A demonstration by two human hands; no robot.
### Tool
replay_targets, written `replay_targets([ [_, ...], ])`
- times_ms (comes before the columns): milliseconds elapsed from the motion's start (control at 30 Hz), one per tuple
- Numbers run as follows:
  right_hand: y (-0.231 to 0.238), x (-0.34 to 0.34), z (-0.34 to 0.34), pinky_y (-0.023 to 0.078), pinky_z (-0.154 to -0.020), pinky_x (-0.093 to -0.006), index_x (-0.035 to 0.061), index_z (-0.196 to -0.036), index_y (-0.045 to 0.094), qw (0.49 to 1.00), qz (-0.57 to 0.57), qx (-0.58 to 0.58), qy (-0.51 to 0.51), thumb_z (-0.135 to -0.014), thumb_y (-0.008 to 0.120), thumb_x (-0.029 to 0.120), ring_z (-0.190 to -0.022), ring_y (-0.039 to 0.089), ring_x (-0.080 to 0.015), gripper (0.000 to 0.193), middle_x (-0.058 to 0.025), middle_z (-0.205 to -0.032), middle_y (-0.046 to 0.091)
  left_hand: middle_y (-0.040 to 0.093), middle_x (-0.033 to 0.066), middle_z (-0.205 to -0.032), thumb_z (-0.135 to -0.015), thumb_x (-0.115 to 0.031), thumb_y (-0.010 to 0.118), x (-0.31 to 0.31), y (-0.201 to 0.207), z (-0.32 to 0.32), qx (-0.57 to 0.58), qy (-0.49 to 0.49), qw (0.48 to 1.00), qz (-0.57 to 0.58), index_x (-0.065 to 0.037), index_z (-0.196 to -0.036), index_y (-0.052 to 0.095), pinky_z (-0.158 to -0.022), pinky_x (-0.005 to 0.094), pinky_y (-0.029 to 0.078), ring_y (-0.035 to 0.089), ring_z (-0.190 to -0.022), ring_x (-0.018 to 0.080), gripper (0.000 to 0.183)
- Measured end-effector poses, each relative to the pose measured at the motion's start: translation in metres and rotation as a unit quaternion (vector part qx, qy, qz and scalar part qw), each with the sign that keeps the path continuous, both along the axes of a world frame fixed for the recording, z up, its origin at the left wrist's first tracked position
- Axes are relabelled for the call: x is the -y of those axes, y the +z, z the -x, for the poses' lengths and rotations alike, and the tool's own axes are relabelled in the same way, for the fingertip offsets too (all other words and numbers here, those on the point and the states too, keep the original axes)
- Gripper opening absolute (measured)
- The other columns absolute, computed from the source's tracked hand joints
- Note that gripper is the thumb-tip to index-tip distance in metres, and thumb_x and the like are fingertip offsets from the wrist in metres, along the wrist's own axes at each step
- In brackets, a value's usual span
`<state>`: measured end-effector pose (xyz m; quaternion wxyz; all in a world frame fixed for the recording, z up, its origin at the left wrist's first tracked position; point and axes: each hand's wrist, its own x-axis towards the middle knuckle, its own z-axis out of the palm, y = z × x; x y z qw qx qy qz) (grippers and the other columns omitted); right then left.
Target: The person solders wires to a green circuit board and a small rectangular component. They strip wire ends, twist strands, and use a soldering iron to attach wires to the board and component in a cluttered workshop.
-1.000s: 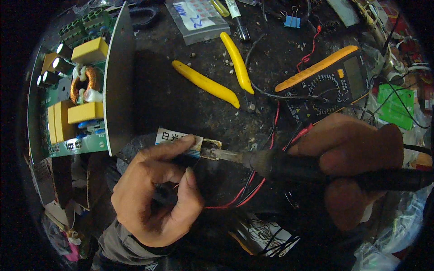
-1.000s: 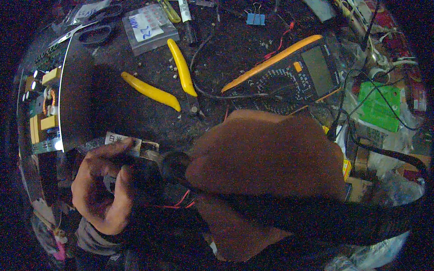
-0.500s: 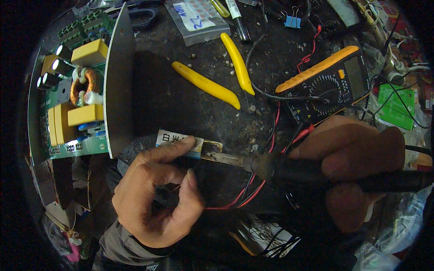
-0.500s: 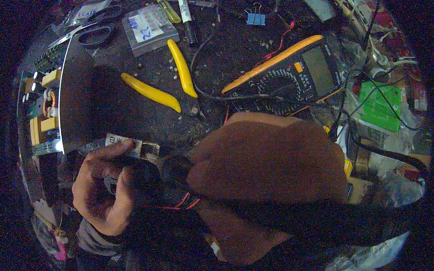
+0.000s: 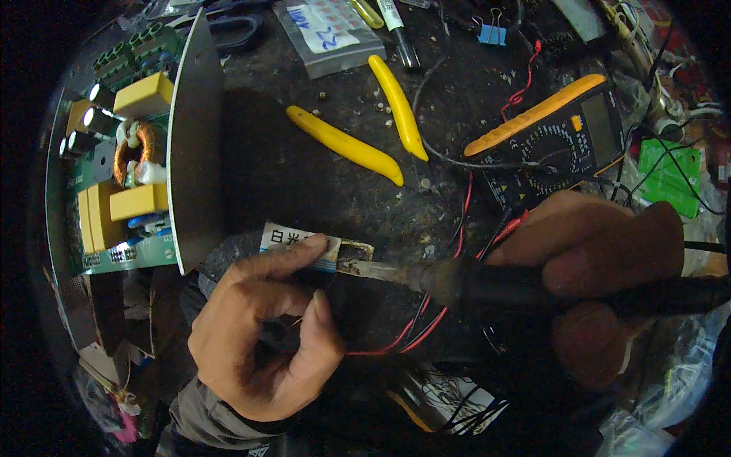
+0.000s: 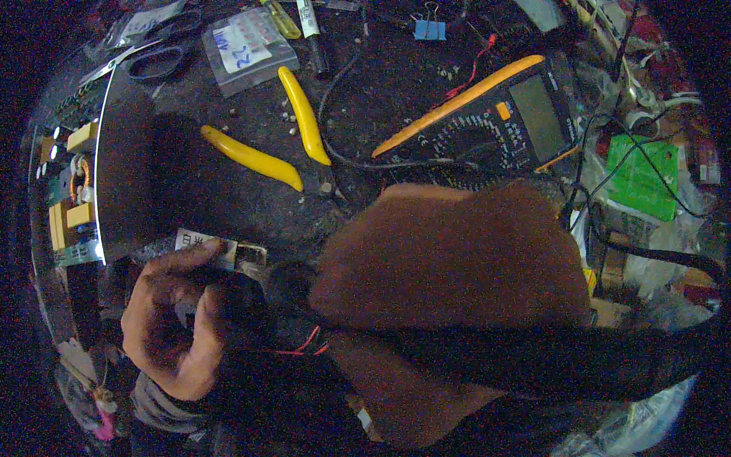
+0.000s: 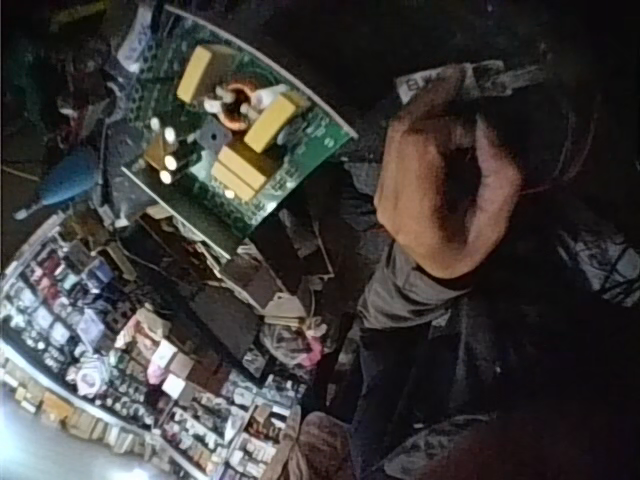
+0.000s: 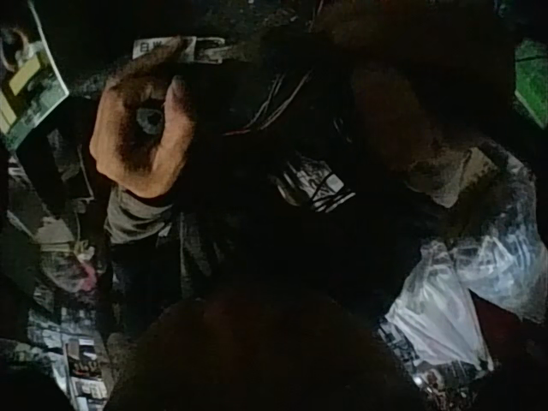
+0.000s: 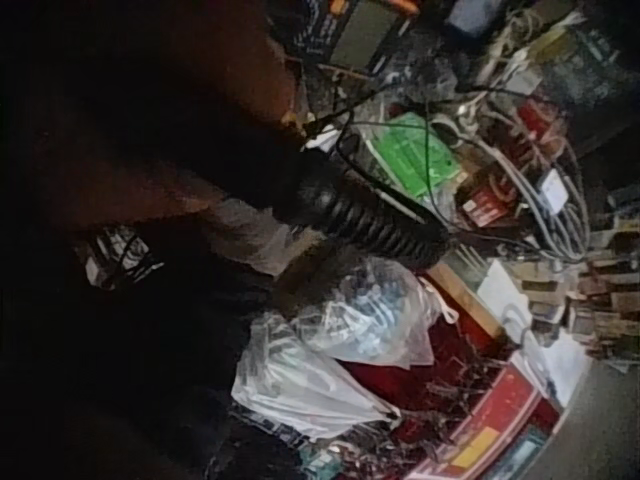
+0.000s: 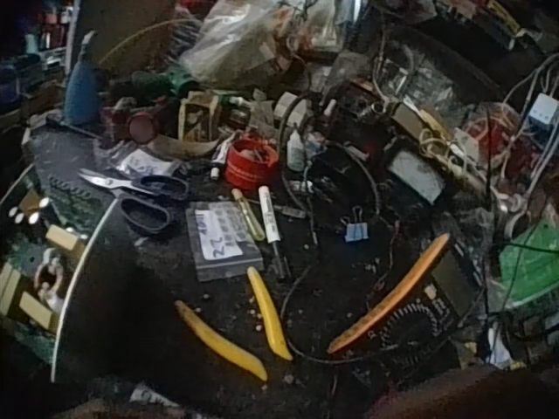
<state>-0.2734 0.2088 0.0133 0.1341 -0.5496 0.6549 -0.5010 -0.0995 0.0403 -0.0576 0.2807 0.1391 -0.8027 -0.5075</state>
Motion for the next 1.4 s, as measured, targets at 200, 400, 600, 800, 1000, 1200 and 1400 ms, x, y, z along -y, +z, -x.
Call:
replay_targets([
  [200,0.001,-0.002,0.011,0.049,-0.045,-0.0299,0.0017,-0.108,0.048,0.999,-0.007,0.032,0.027,-0.09,0.062,0.02,-0.053,0.059,-0.018,0.029,-0.0215,-0.081,0.064,0.068,0.0261,-0.099,-0.079,-0.002,0.069,0.002,0.001,-0.002,0.02,-0.008,1.0,0.01,0.001,-0.079,0.057,-0.082,0.0336,0.053,0.07,-0.09,0.0285,0.013],
  [400,0.025,0.018,0.036,0.047,-0.043,-0.029,0.001,-0.107,0.051,0.953,-0.245,0.152,0.09,-0.09,0.055,0.017,-0.05,0.058,-0.0162,0.023,-0.0198,-0.075,0.065,0.067,0.0264,-0.101,-0.079,-0.003,0.07,0.0,0.0,-0.002,0.026,-0.003,1.0,0.014,0.0,-0.08,0.057,-0.083,0.0342,0.053,0.07,-0.091,0.0289,0.013],
  [600,0.053,0.04,0.049,0.046,-0.043,-0.0262,-0.0027,-0.107,0.055,0.764,-0.442,0.468,0.048,-0.091,0.049,0.018,-0.046,0.056,-0.0141,0.027,-0.0178,-0.072,0.065,0.067,0.0265,-0.101,-0.08,-0.003,0.07,0.001,0.001,-0.003,0.029,-0.007,1.0,0.009,0.0,-0.081,0.057,-0.083,0.0339,0.053,0.07,-0.091,0.0286,0.014],
  [800,0.018,0.008,0.024,0.046,-0.043,-0.0253,-0.0054,-0.109,0.055,0.978,-0.141,0.14,0.065,-0.09,0.049,0.019,-0.047,0.057,-0.0132,0.031,-0.0169,-0.072,0.065,0.068,0.0259,-0.101,-0.08,-0.003,0.07,0.0,0.0,-0.004,0.026,-0.003,1.0,-0.008,0.0,-0.081,0.057,-0.085,0.0334,0.051,0.069,-0.091,0.027,0.013],
  [1000,0.022,0.02,0.027,0.046,-0.043,-0.0244,-0.0082,-0.111,0.055,0.957,-0.2,0.202,0.063,-0.089,0.05,0.019,-0.049,0.058,-0.0122,0.036,-0.016,-0.071,0.066,0.067,0.0257,-0.102,-0.08,-0.003,0.069,0.0,0.001,-0.004,0.027,-0.006,1.0,-0.013,0.0,-0.081,0.057,-0.086,0.0336,0.051,0.069,-0.092,0.0267,0.012],
  [1200,0.043,0.037,0.046,0.047,-0.041,-0.0286,-0.0014,-0.111,0.047,0.766,-0.453,0.445,0.098,-0.089,0.055,0.018,-0.047,0.058,-0.0152,0.03,-0.0204,-0.072,0.064,0.067,0.0259,-0.102,-0.08,-0.004,0.07,-0.001,0.0,-0.004,0.03,-0.002,0.999,-0.022,0.0,-0.08,0.057,-0.086,0.0342,0.051,0.069,-0.09,0.0264,0.013],
  [1400,0.006,-0.012,0.012,0.047,-0.04,-0.0298,0.0047,-0.107,0.045,0.999,-0.039,0.024,-0.003,-0.091,0.058,0.02,-0.046,0.058,-0.0162,0.026,-0.022,-0.074,0.064,0.067,0.0269,-0.104,-0.081,-0.004,0.068,0.0,-0.004,-0.006,0.017,-0.003,0.998,-0.053,0.0,-0.081,0.056,-0.085,0.0336,0.051,0.069,-0.089,0.0247,0.013],
])
